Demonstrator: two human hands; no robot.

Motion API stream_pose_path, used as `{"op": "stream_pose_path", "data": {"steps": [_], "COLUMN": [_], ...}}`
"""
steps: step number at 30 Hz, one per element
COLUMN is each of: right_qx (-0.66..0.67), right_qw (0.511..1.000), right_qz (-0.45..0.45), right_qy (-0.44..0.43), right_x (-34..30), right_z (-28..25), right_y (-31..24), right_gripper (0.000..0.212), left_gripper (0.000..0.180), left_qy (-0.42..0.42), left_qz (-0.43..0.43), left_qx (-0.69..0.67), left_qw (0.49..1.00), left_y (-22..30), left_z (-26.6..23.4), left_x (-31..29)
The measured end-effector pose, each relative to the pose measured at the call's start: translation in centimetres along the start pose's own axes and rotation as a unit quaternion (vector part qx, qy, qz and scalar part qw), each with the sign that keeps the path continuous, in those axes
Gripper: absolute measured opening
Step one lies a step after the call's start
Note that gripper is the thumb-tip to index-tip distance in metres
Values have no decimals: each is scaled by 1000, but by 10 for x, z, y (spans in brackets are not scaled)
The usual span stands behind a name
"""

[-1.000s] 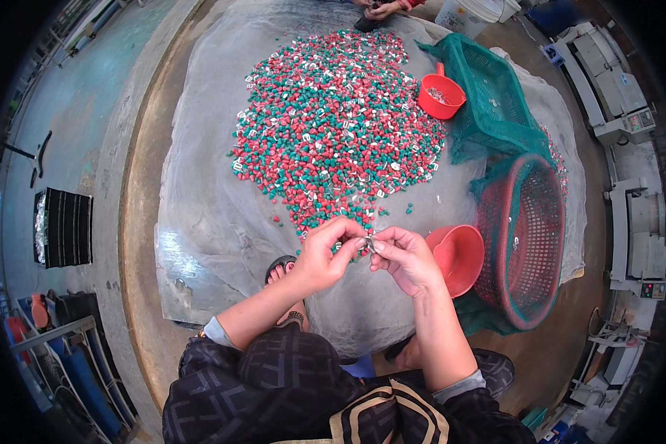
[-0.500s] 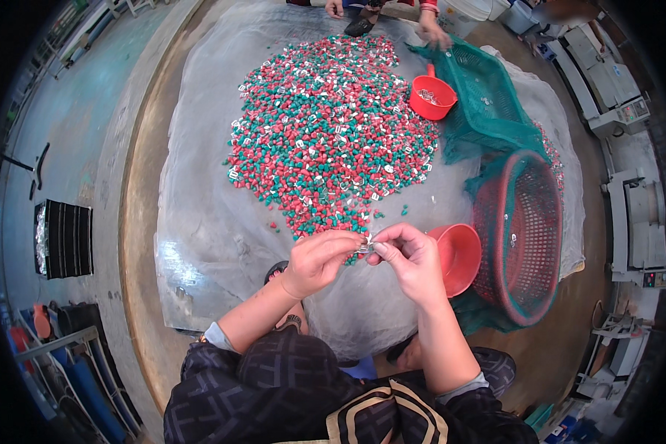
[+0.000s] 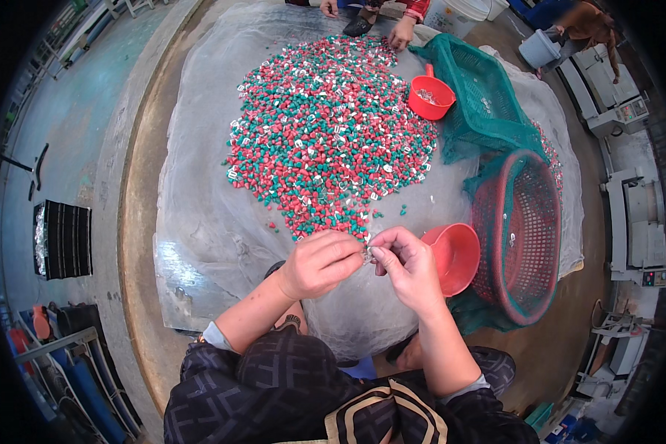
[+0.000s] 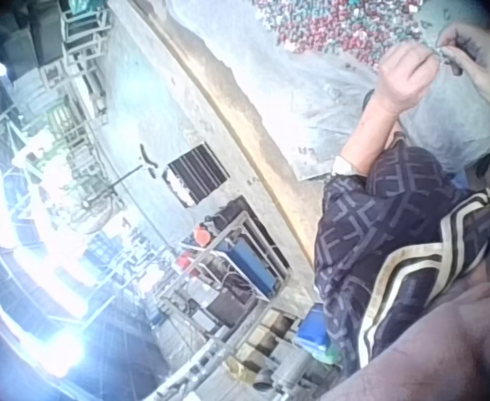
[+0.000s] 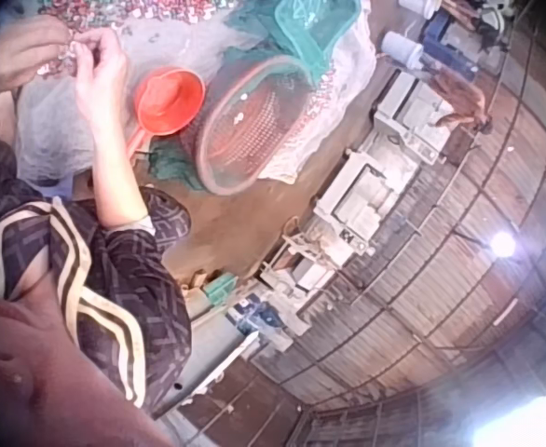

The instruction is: The person picks up small colored plastic pieces from a large pile on the floor and places specific white pieces with markings into a small red scoop.

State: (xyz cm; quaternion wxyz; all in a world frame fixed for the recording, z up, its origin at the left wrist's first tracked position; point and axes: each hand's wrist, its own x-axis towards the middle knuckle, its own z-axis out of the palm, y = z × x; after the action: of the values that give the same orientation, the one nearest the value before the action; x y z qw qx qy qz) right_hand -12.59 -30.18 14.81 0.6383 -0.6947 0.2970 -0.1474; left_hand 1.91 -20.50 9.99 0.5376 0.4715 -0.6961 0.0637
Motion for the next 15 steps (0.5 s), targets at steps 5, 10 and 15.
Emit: {"op": "stream_pose_path", "data": {"steps": [5,10,15], "right_qx": [-1,24,212], "right_qw": [998,995,975], "right_qz": [-58,-95,55], "right_qy": [8,12,-28], "right_x": [-2,1,5], "right_z": [2,2,-3], "right_y": [1,-1,10], "right_gripper": [5,5,7], "left_gripper": [22,11,8], "left_qy": [31,80,89], "left_qz": [-9,-326,-478], "left_qx": [-8,-278,-551], "left_qw": [999,900,678], "left_y": [3,19,14], "left_z": [1,6,7], "left_x": [-2,-5,-2]}}
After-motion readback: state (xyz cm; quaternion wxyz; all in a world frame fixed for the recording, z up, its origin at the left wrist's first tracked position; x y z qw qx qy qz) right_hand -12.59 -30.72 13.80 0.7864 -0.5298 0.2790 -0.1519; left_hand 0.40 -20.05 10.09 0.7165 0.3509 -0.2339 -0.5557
